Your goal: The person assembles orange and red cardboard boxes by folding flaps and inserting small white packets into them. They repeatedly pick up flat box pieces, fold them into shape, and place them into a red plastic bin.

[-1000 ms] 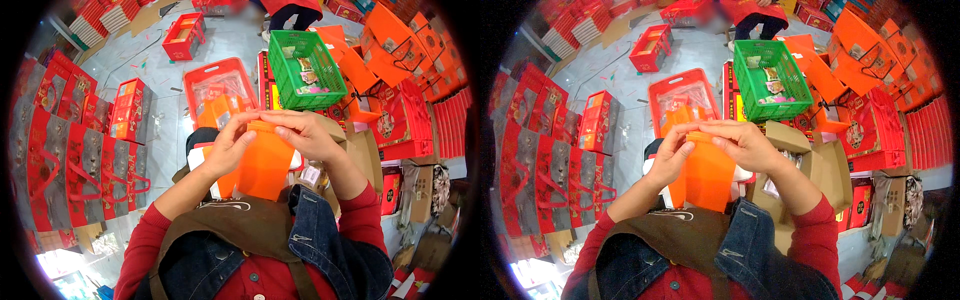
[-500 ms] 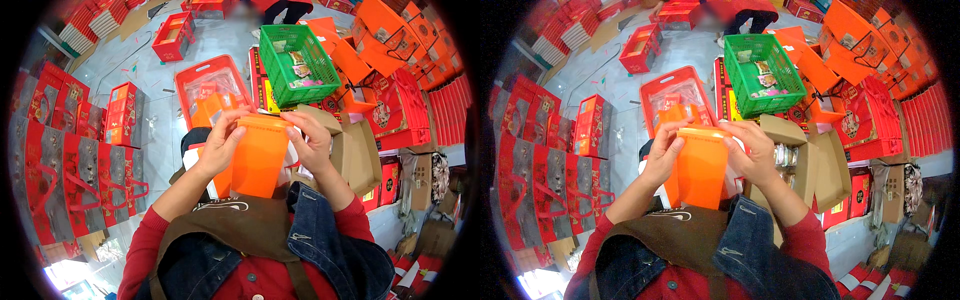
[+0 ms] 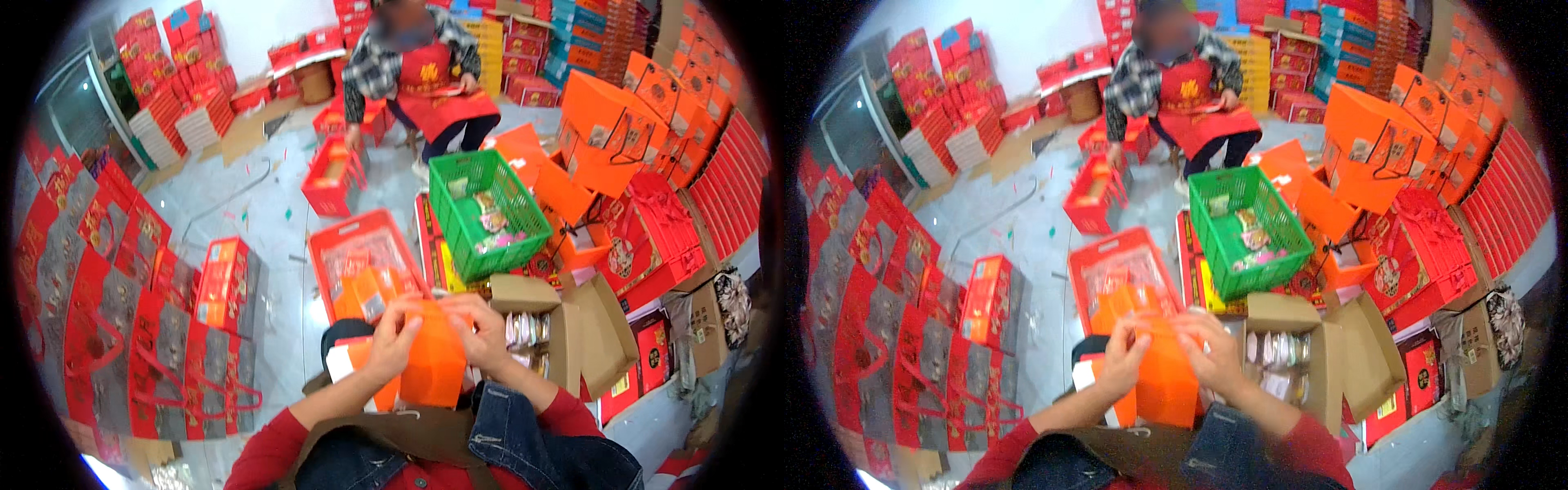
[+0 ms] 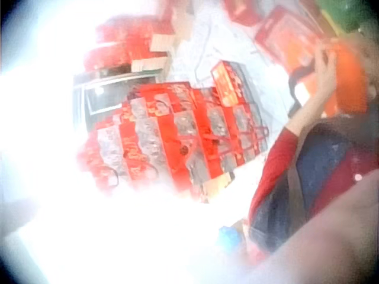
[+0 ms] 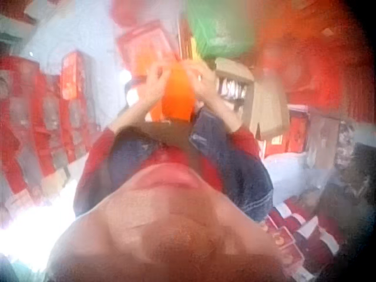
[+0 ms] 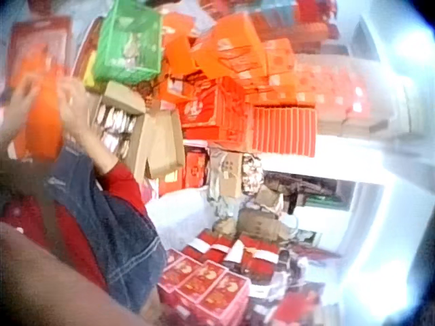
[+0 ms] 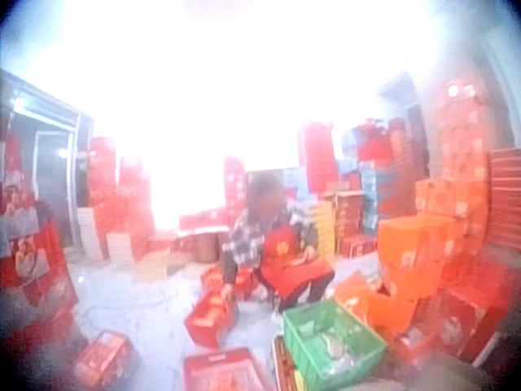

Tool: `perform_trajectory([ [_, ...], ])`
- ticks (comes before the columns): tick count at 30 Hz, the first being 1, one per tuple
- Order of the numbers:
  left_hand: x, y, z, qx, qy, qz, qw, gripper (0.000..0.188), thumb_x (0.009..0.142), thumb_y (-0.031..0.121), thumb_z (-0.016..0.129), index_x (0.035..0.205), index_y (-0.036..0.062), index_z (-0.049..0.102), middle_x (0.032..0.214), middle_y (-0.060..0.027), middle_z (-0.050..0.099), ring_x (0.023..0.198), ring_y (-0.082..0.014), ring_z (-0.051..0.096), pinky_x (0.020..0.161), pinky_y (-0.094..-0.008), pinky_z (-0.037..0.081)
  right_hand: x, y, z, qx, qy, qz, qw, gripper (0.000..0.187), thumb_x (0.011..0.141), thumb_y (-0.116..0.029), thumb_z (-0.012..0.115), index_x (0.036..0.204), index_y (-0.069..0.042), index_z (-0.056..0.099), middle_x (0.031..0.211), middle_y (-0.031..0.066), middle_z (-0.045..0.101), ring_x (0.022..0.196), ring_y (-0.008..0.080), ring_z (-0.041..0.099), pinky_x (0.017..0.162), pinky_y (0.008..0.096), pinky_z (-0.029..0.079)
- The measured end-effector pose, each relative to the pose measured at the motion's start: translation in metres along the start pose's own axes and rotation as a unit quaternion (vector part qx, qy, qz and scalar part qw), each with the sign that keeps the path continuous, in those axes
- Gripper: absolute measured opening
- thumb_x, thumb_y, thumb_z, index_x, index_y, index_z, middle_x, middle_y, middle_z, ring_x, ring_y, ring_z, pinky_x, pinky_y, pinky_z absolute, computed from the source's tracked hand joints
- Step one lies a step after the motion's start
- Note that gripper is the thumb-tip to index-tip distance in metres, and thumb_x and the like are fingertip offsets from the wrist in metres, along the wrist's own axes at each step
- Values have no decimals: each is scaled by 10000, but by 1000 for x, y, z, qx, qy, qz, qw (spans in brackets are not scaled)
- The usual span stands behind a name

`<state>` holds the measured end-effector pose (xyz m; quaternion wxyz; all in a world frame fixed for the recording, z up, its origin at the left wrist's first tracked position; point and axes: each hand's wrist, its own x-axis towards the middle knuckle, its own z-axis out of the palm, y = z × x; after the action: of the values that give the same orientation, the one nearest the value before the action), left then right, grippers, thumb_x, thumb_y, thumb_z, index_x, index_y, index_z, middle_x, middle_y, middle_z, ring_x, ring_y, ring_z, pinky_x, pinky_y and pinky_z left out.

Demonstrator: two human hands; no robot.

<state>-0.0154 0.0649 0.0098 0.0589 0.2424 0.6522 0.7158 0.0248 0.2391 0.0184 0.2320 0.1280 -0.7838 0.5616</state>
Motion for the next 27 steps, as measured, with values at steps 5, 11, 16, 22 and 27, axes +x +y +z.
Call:
perform_trajectory([
  [5, -2, 2, 4, -44, 28, -3, 999, 197, 906, 60, 506, 1099, 33, 480, 1271, -106, 443, 1073, -144, 468, 931, -285, 379, 6, -12, 7, 53, 35, 19, 998, 120, 809, -33, 593, 922, -8, 624, 1033, 132, 625, 1009, 254, 579, 910, 355, 420],
  [11, 1, -6, -8, 35, 31, 13, 999, 446, 862, 44, 579, 1269, 68, 399, 1264, -106, 455, 1114, -179, 489, 888, -298, 435, 19, -15, 4, 42, 39, 15, 998, 84, 821, -60, 598, 893, -18, 612, 1003, 118, 624, 969, 221, 586, 869, 336, 438],
  [16, 31, 68, -9, -41, -53, 79, 995, 741, 834, 55, 624, 1409, 107, 160, 1372, -144, 347, 1112, -218, 515, 864, -325, 466, 53, -43, -12, 164, 83, -39, 982, 157, 851, -56, 577, 997, -1, 589, 1105, 125, 572, 1040, 185, 528, 909, 318, 411],
  [22, 28, 77, -6, -92, -48, 60, 993, 622, 882, 46, 560, 1397, 87, 213, 1333, -109, 379, 1066, -167, 535, 873, -303, 453, 65, -55, -10, 214, 43, -51, 975, 152, 876, -78, 558, 1004, -1, 585, 1164, 115, 539, 1042, 147, 514, 889, 282, 412],
  [27, 27, 76, -8, -69, -47, 75, 994, 523, 888, 37, 546, 1342, 70, 287, 1222, -73, 464, 1062, -141, 530, 872, -290, 452, 66, -52, -11, 221, 11, -19, 975, 136, 878, -82, 546, 982, -4, 589, 1132, 122, 554, 1020, 159, 521, 885, 297, 417],
])
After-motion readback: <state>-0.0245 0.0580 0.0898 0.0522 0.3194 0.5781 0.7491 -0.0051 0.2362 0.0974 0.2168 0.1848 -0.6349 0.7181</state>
